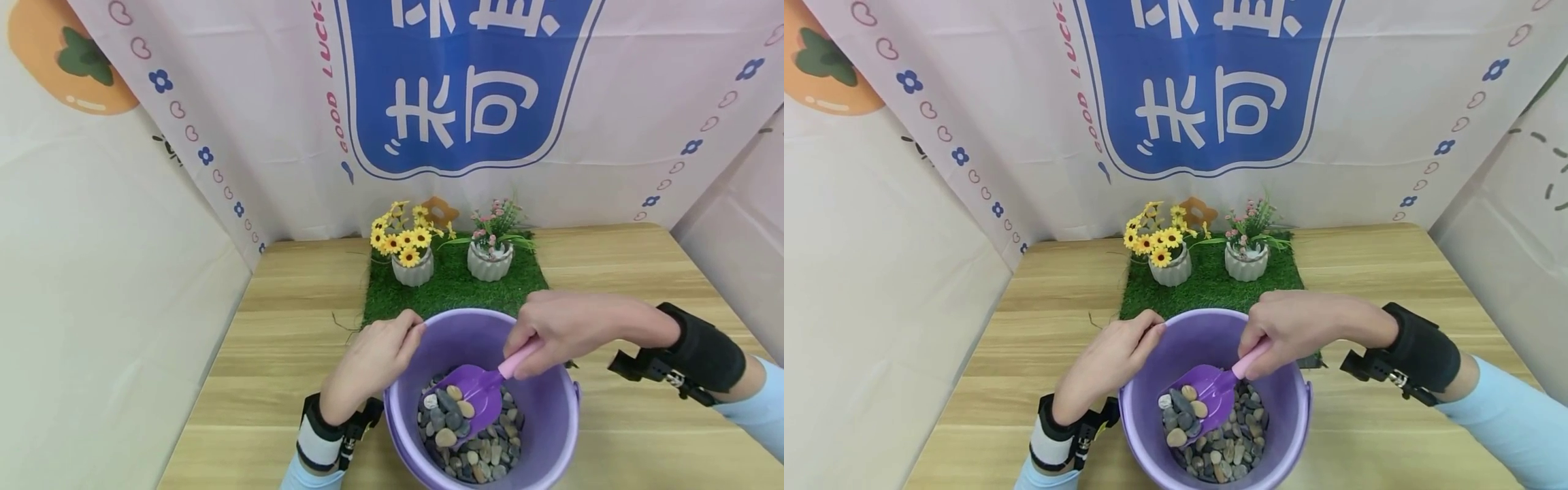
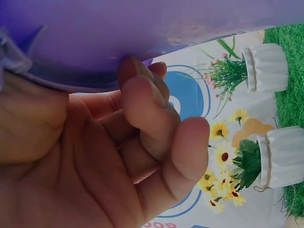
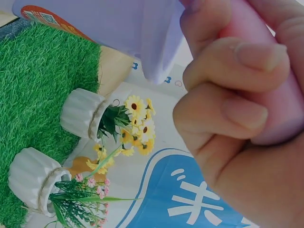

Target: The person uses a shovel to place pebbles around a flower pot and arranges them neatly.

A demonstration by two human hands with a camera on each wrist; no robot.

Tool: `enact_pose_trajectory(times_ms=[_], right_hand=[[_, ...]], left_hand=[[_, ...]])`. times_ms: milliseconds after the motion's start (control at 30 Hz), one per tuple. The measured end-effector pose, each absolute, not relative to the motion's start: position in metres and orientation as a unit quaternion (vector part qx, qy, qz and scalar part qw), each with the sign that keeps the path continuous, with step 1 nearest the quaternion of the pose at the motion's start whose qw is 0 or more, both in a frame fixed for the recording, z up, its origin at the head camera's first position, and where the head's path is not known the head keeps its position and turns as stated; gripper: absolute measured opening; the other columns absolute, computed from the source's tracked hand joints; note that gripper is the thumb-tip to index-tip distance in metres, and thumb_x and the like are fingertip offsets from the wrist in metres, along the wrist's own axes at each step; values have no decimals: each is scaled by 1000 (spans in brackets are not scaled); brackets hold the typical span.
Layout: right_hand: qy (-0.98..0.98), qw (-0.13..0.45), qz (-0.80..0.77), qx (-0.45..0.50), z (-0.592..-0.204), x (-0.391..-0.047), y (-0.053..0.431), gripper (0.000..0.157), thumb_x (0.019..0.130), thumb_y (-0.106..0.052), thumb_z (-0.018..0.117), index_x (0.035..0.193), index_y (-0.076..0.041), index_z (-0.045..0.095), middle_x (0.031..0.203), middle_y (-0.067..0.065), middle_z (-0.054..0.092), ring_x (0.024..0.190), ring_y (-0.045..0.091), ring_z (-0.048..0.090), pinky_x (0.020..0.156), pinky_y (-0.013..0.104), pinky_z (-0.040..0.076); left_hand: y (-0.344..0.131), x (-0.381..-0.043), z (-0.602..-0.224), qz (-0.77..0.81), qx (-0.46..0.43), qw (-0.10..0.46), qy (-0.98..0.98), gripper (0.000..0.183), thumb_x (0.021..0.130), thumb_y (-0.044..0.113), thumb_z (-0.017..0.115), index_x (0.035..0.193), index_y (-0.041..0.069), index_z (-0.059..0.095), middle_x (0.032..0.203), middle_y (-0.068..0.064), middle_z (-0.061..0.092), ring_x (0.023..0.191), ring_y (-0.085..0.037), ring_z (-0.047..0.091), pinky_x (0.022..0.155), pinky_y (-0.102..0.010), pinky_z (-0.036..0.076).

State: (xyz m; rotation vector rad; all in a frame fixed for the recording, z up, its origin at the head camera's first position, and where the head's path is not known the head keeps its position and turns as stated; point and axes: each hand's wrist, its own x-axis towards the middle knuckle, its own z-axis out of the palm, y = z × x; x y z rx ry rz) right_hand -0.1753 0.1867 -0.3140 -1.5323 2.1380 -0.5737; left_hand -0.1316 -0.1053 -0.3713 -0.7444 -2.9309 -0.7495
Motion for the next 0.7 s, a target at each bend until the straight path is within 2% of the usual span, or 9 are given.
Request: enact_pose_trajectory(times_ms=[300,567,700], right_hand=[[758,232,-248,-557,-311,-177,198,9,96,-30,63,90,-30,70,65,-17,52,54,-15,38,44,9,33],[759,240,-288,-532,-306,-177,214,13,96,-26,64,105,-31,72,77,-12,68,57,-12,47,45,13,41],[751,235,-303,-537,-305,-179,220,16,96,-21,64,109,-28,72,76,-11,68,57,-11,48,46,14,42]], left_hand=[[-106,-131,-371,-236,-237,14,-942,25,105,29,44,112,14,62,75,9,58,66,-5,60,57,-20,45],[-105,-131,-371,-234,-238,15,-943,24,105,28,45,112,13,63,76,9,59,66,-5,61,57,-19,45],[-105,-130,-370,-236,-236,13,-943,25,105,29,45,112,13,63,76,8,60,65,-6,62,55,-19,45]])
